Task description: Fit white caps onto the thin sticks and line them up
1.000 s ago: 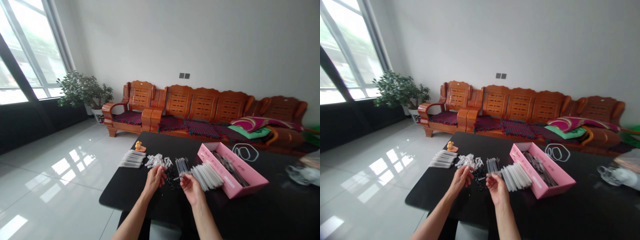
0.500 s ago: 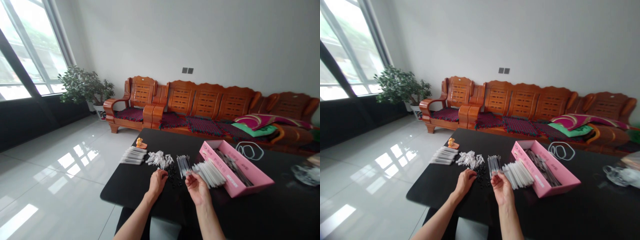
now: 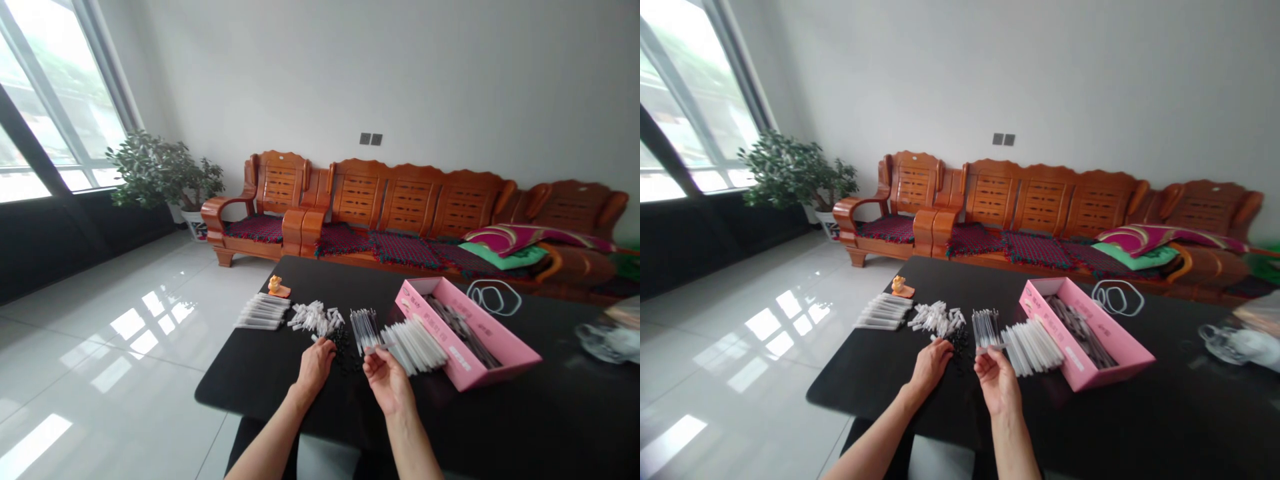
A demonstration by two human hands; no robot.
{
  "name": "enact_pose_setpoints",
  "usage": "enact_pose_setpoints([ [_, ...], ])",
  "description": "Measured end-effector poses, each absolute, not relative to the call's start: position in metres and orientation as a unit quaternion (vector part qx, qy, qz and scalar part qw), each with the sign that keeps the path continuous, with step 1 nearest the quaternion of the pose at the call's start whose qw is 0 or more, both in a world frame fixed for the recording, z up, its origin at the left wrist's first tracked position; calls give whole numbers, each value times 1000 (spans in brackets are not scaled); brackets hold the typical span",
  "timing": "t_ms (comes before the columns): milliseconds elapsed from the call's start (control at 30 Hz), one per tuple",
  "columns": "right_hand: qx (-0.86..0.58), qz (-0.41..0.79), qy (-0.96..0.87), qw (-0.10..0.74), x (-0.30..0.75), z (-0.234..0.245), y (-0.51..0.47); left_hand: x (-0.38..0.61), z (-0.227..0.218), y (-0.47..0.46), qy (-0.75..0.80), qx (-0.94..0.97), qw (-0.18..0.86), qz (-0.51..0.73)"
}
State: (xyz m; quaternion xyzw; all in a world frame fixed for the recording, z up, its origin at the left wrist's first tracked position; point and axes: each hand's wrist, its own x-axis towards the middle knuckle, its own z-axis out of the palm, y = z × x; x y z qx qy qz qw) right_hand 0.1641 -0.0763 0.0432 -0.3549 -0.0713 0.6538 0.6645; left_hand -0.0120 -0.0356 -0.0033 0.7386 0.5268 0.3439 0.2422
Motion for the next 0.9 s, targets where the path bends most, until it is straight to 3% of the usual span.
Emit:
enact_pose_setpoints([
  [67, -355, 654, -75, 664, 163, 44, -76, -12, -4, -33, 526, 698, 286, 393],
  [167, -357, 651, -84, 665, 161, 45, -75, -13, -2, -29, 510, 560, 454, 470],
  [267, -364, 648, -92, 663, 158, 46, -74, -15, 5, -29, 412, 400, 631, 521],
  [367, -367, 645, -109, 661, 153, 49, -73, -17, 16, -33, 327, 310, 718, 531],
  [667, -360, 629, -188, 663, 136, 61, -75, -16, 26, -42, 246, 180, 798, 520],
  [900, -378, 578, -227, 686, 126, 65, -75, -10, 31, -49, 240, 185, 799, 519],
])
